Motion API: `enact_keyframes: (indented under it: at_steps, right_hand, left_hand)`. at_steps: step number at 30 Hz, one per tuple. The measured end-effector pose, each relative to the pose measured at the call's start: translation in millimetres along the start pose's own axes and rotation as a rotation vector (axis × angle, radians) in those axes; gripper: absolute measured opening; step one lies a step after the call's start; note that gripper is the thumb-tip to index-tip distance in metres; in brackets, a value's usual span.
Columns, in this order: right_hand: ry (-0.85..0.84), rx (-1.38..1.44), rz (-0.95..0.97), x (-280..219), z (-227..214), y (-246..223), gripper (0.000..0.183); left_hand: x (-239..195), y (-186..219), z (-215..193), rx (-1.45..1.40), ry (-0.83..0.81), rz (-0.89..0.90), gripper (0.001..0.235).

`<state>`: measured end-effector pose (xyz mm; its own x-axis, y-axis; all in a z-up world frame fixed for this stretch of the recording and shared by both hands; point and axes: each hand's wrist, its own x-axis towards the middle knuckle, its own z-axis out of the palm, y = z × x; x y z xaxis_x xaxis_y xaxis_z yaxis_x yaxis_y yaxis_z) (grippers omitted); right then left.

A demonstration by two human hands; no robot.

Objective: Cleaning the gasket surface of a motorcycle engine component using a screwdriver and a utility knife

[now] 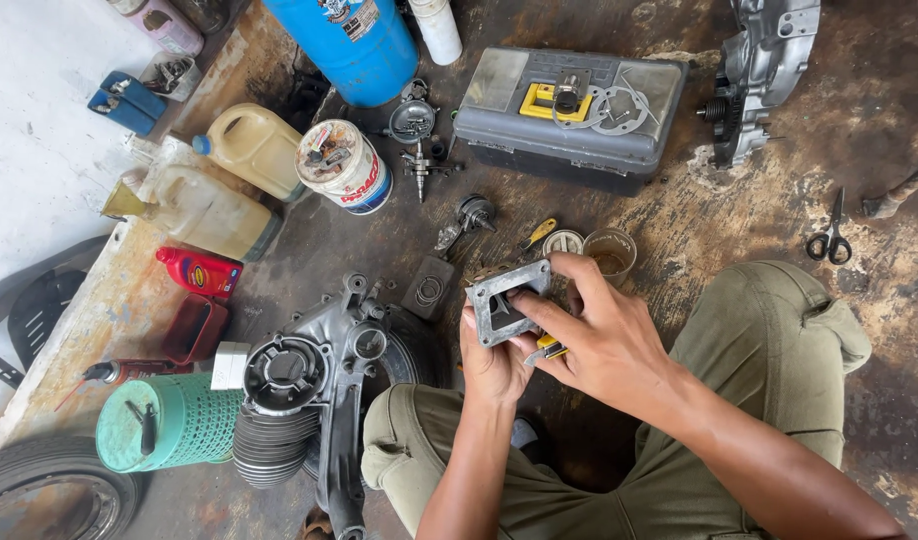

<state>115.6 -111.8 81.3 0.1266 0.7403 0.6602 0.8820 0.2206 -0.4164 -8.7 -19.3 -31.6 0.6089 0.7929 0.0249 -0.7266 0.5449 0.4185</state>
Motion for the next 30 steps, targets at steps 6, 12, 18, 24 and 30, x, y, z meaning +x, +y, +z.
enact_keyframes:
  at_steps: [6,12,18,24,30]
  right_hand:
    - [0.008,0.011,0.011,-2.2,1.7,2.8,0.029]
    - [0.035,0.026,0.003,-1.0,0.8,-0.5,0.028]
    - [0.083,0.089,0.017,-4.6,6.3,7.4,0.034]
    - [0.209,0.33,0.054,-5.1,14.2,16.3,0.08]
    - [0.18,0.33,0.104,10.6,-3.6,4.2,0.077]
  left_hand:
    - [-0.2,-4.4,12.4,0.012,0.025,0.037,0.036]
    - [-2.7,-1.3,14.4,-0.043,-0.01,-0.011,0.033]
    - [-5.2,3.1,27.5,-0.044,-0.016,0.009,0.035]
    - [2.0,-6.0,25.2,0.005,-0.039,0.125,0.056]
    - [-2.6,-6.7,21.6,-0.072,-0.097,0.021,0.063]
